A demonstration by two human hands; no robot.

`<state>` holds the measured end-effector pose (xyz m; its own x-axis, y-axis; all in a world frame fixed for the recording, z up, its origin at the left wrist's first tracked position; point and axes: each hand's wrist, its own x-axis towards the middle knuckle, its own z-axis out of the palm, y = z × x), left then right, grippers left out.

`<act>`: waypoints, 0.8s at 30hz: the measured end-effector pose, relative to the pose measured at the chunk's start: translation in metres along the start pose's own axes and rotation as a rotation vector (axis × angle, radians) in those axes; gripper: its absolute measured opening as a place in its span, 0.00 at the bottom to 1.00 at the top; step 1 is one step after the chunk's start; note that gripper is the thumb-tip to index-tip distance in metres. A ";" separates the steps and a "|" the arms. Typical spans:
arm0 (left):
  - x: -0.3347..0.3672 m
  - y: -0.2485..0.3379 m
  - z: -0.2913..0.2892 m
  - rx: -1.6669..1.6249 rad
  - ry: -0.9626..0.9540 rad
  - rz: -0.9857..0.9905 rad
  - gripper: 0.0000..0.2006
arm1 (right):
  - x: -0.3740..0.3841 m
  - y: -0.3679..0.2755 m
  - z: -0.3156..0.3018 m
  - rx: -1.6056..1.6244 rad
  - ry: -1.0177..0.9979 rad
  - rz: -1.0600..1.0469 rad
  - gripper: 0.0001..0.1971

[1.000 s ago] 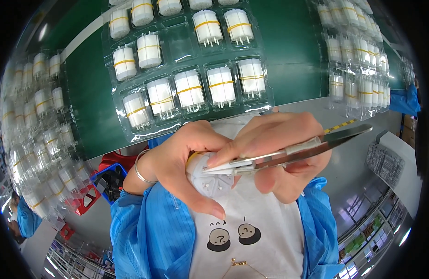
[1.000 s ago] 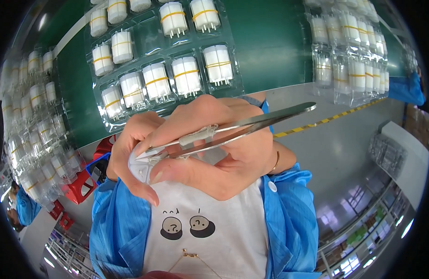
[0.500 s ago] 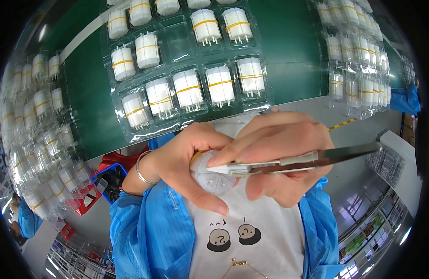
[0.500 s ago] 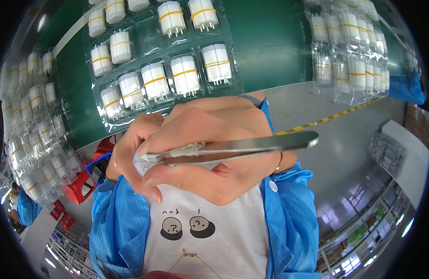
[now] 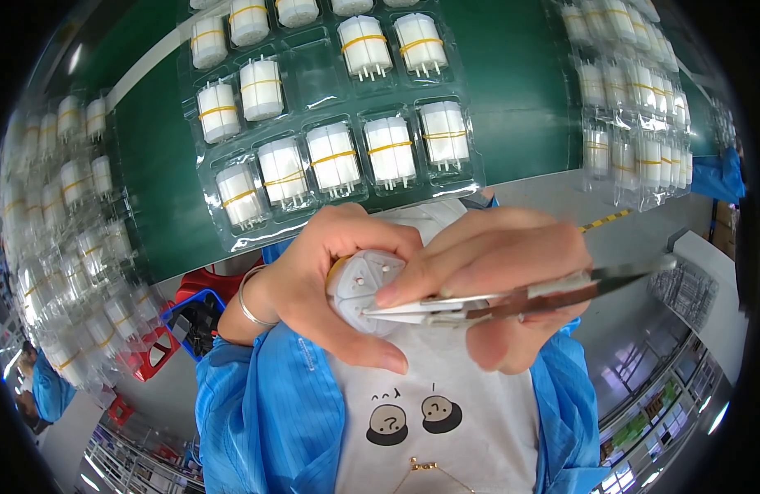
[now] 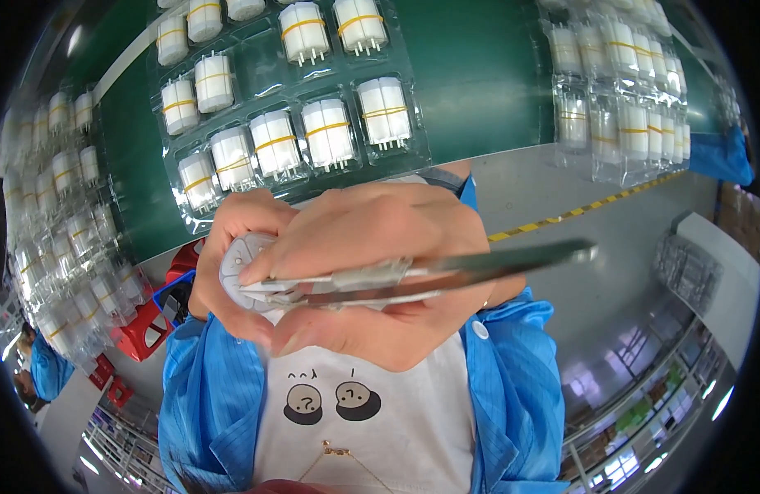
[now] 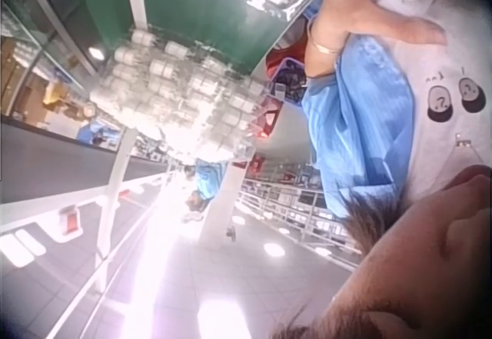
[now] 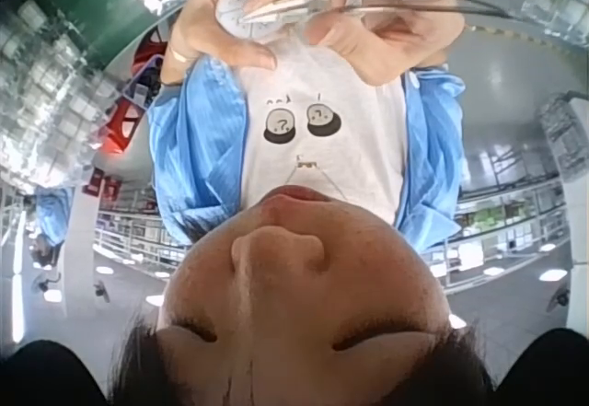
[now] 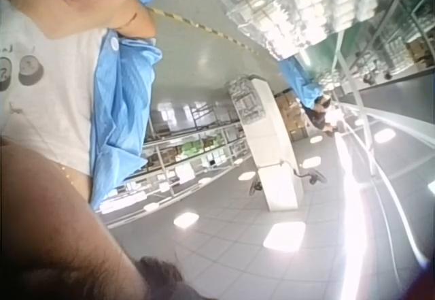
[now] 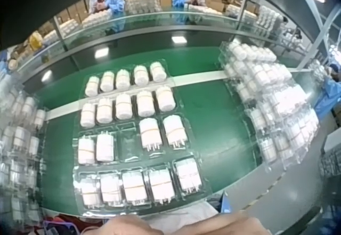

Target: The person cleans or inspects small plastic parts by hand using tweezers.

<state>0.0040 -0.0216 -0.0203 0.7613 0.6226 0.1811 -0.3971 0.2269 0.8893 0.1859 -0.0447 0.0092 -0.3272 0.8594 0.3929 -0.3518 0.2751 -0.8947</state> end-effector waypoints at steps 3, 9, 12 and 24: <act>-0.002 -0.001 0.004 0.010 0.056 0.047 0.21 | 0.000 -0.001 0.001 -0.047 -0.014 0.042 0.22; -0.002 -0.003 0.006 0.000 0.075 0.100 0.24 | -0.001 0.000 0.001 -0.021 0.018 0.046 0.22; -0.002 -0.004 0.002 -0.010 0.028 0.069 0.26 | -0.002 0.000 0.001 -0.009 0.034 0.047 0.22; 0.001 0.000 0.001 -0.020 -0.020 -0.055 0.23 | -0.006 0.001 -0.001 0.041 0.101 0.044 0.21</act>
<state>0.0056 -0.0218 -0.0194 0.7923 0.5936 0.1412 -0.3649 0.2754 0.8894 0.1886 -0.0489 0.0059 -0.2536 0.9100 0.3281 -0.3750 0.2202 -0.9005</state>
